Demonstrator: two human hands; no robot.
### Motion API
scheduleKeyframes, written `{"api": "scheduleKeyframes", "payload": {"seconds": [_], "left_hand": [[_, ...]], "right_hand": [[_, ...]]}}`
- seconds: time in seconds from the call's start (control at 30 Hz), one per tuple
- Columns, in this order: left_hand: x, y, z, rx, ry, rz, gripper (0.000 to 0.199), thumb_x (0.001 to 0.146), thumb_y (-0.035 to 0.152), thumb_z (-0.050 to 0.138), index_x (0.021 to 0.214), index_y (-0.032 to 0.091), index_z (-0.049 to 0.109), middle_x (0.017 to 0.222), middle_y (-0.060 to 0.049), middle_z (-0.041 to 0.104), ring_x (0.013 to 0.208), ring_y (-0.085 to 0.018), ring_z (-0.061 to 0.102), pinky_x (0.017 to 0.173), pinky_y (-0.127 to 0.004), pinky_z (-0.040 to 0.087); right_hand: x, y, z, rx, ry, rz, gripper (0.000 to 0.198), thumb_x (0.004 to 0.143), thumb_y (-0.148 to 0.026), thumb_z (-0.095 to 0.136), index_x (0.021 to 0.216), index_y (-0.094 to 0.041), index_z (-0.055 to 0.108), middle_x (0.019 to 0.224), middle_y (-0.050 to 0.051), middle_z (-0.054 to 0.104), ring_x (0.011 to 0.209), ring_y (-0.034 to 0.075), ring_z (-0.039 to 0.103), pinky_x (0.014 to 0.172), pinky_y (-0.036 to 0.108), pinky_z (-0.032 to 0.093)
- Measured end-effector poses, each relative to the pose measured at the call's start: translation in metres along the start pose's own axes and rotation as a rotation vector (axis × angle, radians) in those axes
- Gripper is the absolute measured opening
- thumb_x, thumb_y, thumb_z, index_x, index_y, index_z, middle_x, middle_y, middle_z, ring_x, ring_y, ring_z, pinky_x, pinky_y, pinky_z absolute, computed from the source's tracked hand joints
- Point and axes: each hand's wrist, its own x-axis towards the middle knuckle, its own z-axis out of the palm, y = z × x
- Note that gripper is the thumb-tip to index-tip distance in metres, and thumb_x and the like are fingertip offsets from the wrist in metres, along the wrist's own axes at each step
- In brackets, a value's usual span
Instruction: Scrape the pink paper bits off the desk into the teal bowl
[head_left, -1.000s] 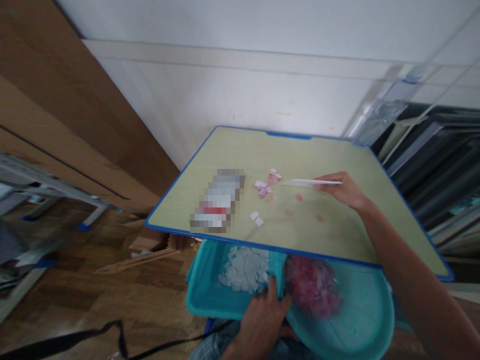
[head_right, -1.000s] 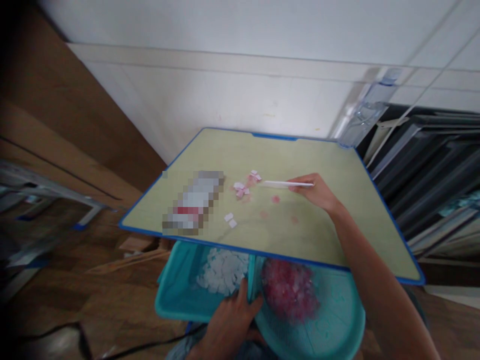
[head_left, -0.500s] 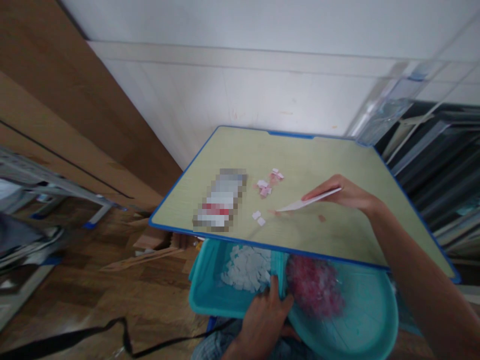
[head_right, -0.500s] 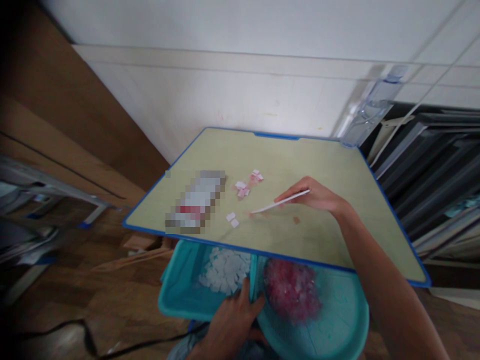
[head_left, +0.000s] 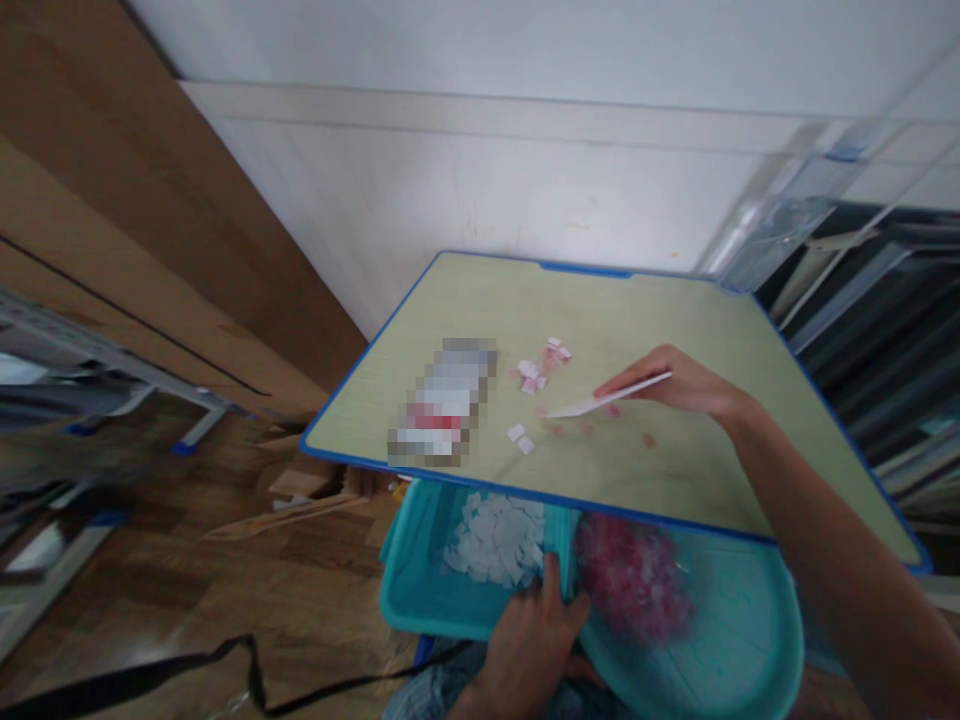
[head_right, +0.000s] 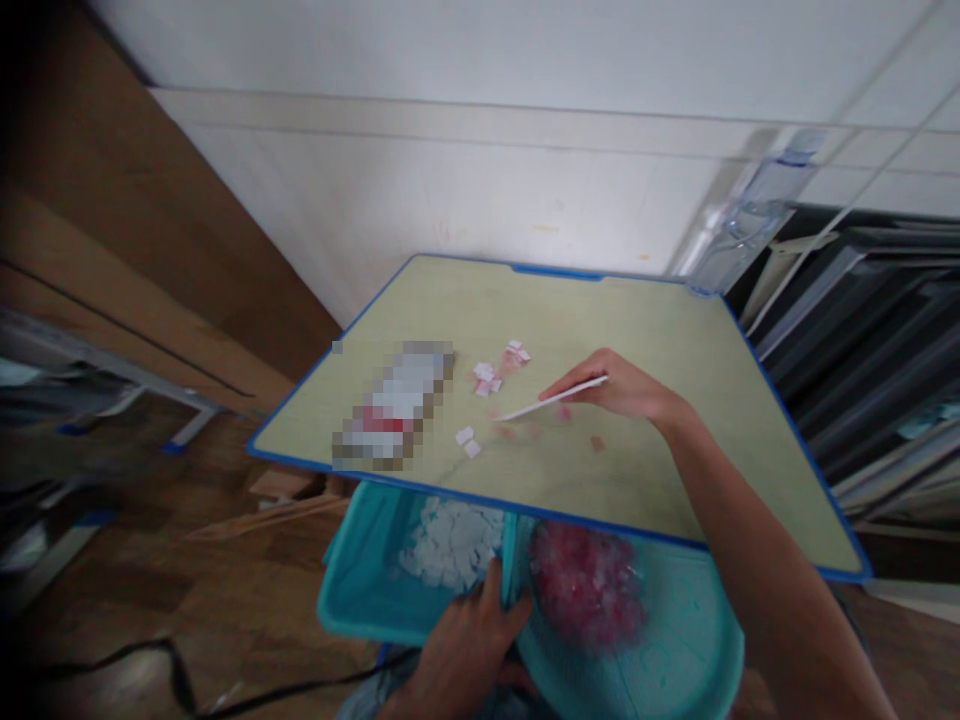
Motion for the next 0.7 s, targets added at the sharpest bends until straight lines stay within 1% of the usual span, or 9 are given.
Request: {"api": "scheduleKeyframes", "payload": {"seconds": [0.07, 0.13, 0.23, 0.3, 0.4, 0.57, 0.7], "left_hand": [[0.000, 0.000, 0.002, 0.007, 0.002, 0.008, 0.071, 0.060, 0.056, 0.065, 0.122, 0.030, 0.041, 0.135, -0.018, 0.029, 0.094, -0.029, 0.058, 0.074, -0.042, 0.050], [0.001, 0.000, 0.002, 0.014, -0.009, 0.007, 0.072, 0.060, 0.056, 0.065, 0.123, 0.030, 0.041, 0.137, -0.019, 0.027, 0.096, -0.030, 0.057, 0.074, -0.042, 0.049], [0.001, 0.000, 0.002, 0.011, -0.034, -0.004, 0.069, 0.061, 0.055, 0.065, 0.121, 0.030, 0.042, 0.138, -0.019, 0.026, 0.095, -0.030, 0.058, 0.074, -0.043, 0.050], [0.001, -0.001, 0.001, 0.004, -0.044, -0.002, 0.070, 0.061, 0.055, 0.065, 0.121, 0.029, 0.043, 0.138, -0.019, 0.025, 0.093, -0.031, 0.058, 0.072, -0.044, 0.050], [0.002, -0.001, 0.001, -0.011, -0.031, 0.011, 0.070, 0.059, 0.055, 0.067, 0.120, 0.028, 0.044, 0.137, -0.022, 0.028, 0.090, -0.032, 0.059, 0.070, -0.045, 0.051], [0.001, -0.001, 0.004, -0.020, -0.009, 0.007, 0.062, 0.062, 0.053, 0.065, 0.115, 0.028, 0.048, 0.137, -0.020, 0.029, 0.092, -0.031, 0.059, 0.071, -0.044, 0.050], [0.000, -0.001, 0.004, -0.039, -0.008, -0.001, 0.063, 0.061, 0.053, 0.066, 0.116, 0.029, 0.047, 0.138, -0.019, 0.028, 0.091, -0.030, 0.059, 0.071, -0.044, 0.050]], "right_hand": [[-0.004, -0.002, -0.004, 0.003, 0.035, 0.009, 0.031, 0.072, -0.038, 0.061, 0.091, -0.016, 0.073, 0.084, 0.007, 0.072, 0.077, 0.023, 0.065, 0.067, 0.028, 0.047], [-0.002, -0.001, -0.004, -0.005, 0.146, 0.020, 0.031, 0.070, -0.039, 0.062, 0.089, -0.017, 0.073, 0.083, 0.006, 0.072, 0.075, 0.022, 0.064, 0.065, 0.028, 0.047], [0.008, 0.003, 0.001, -0.038, 0.363, 0.047, 0.031, 0.067, -0.040, 0.063, 0.078, -0.014, 0.073, 0.066, 0.003, 0.069, 0.058, 0.017, 0.058, 0.052, 0.025, 0.041], [0.014, 0.006, 0.005, -0.064, 0.455, 0.077, 0.030, 0.066, -0.040, 0.062, 0.069, -0.011, 0.071, 0.053, 0.000, 0.061, 0.049, 0.012, 0.050, 0.045, 0.022, 0.034], [0.020, 0.010, 0.008, -0.069, 0.498, 0.128, 0.030, 0.065, -0.040, 0.061, 0.062, -0.010, 0.067, 0.049, -0.001, 0.054, 0.045, 0.009, 0.043, 0.042, 0.021, 0.029], [0.016, 0.019, 0.008, -0.044, 0.610, 0.213, 0.031, 0.061, -0.040, 0.064, 0.069, -0.010, 0.069, 0.051, 0.000, 0.056, 0.044, 0.011, 0.044, 0.041, 0.022, 0.030], [0.012, 0.027, 0.004, -0.039, 0.672, 0.244, 0.031, 0.059, -0.039, 0.066, 0.069, -0.010, 0.070, 0.050, 0.000, 0.055, 0.043, 0.010, 0.042, 0.040, 0.022, 0.029]]}}
